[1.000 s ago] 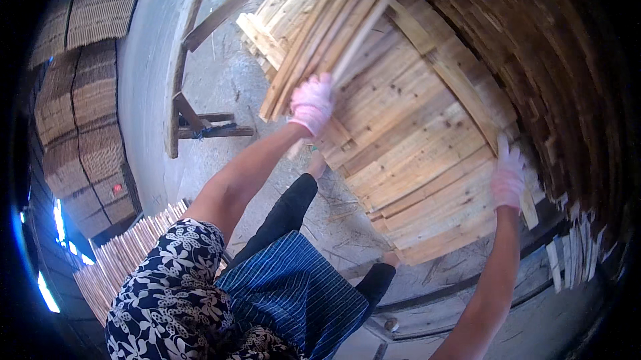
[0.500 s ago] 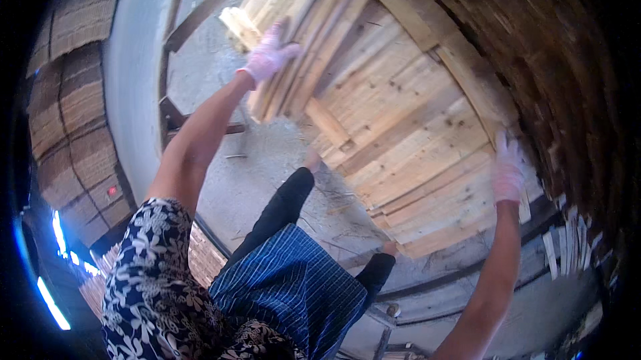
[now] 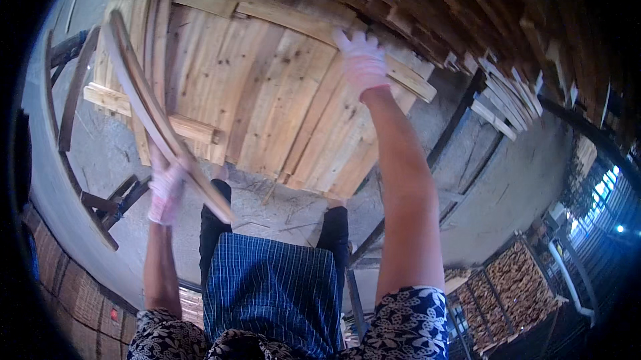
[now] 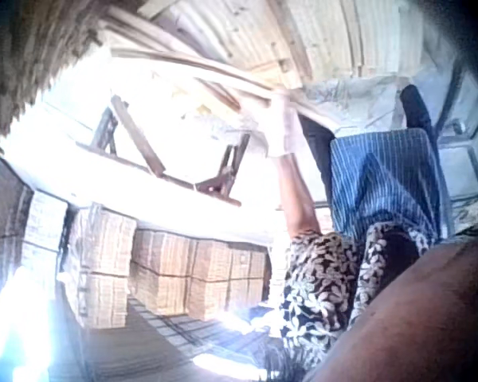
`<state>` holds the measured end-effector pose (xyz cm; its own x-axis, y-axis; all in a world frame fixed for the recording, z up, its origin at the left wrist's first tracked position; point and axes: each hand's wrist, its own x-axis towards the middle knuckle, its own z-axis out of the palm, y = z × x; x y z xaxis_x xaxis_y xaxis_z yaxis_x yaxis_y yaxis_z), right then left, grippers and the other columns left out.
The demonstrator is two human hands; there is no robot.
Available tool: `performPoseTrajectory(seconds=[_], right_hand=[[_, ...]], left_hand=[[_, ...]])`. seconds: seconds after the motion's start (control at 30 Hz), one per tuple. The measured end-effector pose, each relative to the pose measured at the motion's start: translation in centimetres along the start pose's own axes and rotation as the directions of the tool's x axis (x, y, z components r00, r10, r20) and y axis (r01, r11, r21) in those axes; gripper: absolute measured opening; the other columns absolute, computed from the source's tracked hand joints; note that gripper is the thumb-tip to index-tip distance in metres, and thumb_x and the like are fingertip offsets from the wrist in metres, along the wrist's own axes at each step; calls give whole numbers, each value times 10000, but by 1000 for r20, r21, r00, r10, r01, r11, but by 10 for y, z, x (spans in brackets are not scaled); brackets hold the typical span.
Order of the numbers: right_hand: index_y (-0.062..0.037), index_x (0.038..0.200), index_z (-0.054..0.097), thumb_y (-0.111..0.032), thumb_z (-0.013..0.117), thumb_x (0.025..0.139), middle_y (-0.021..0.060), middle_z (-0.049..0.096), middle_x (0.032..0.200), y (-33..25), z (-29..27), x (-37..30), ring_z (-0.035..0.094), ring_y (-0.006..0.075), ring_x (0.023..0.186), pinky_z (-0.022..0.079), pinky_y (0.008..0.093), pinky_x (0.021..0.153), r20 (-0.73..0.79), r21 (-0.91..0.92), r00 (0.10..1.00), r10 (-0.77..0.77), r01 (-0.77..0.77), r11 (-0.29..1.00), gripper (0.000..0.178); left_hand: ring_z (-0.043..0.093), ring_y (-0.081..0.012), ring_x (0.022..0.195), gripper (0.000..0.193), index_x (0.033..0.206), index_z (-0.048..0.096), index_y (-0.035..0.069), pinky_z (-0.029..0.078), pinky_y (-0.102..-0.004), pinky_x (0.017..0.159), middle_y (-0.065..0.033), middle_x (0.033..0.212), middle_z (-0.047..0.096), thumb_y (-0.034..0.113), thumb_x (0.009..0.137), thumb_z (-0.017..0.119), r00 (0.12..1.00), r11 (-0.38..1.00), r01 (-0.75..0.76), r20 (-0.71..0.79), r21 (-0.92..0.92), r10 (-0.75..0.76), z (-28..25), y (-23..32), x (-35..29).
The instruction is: The person lifts bundles of wooden planks from a pile on the floor and stacks them onto a wooden rack. They wear pink gloves and repeatedly pick up, carry, and arrange the wood pieces to build a neat stack.
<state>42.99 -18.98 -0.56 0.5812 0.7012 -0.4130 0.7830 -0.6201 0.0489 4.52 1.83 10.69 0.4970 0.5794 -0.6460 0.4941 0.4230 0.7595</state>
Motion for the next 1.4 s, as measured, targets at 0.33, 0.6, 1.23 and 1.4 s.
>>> performPoseTrajectory(seconds=[0.33,0.6,1.23,1.4], right_hand=[[-275,1515,406,-121,531,908,203,528,1330,4,46,10,543,440,1182,451,590,1001,-79,-69,996,-47,41,997,638],[-405,1517,330,-134,565,901,178,453,1432,-7,51,22,487,473,1250,397,605,1040,-152,35,988,26,-21,999,713],[-242,1507,418,-248,689,853,200,529,1224,-148,60,-310,566,396,1082,486,487,954,307,368,846,-436,318,874,707],[-351,1484,430,-151,580,877,203,523,1202,-148,148,-279,543,372,1089,451,554,953,-167,69,937,-307,322,944,656]], left_hand=[[650,-224,1010,554,1328,454,97,583,-373,872,-91,1099,602,12,862,742,857,741,501,137,-448,-496,105,-130,-131],[646,-397,1096,325,1132,567,13,486,-729,959,-138,1046,648,64,871,754,737,258,577,357,-775,-574,111,-298,-153],[560,-295,1258,765,1490,326,94,493,-466,1041,-164,1356,555,-23,832,696,815,447,569,399,-691,-421,113,-180,-123],[507,-413,1274,652,1386,406,45,391,-592,1109,-205,1409,482,187,847,744,910,723,348,28,-597,-415,51,-164,-25]])
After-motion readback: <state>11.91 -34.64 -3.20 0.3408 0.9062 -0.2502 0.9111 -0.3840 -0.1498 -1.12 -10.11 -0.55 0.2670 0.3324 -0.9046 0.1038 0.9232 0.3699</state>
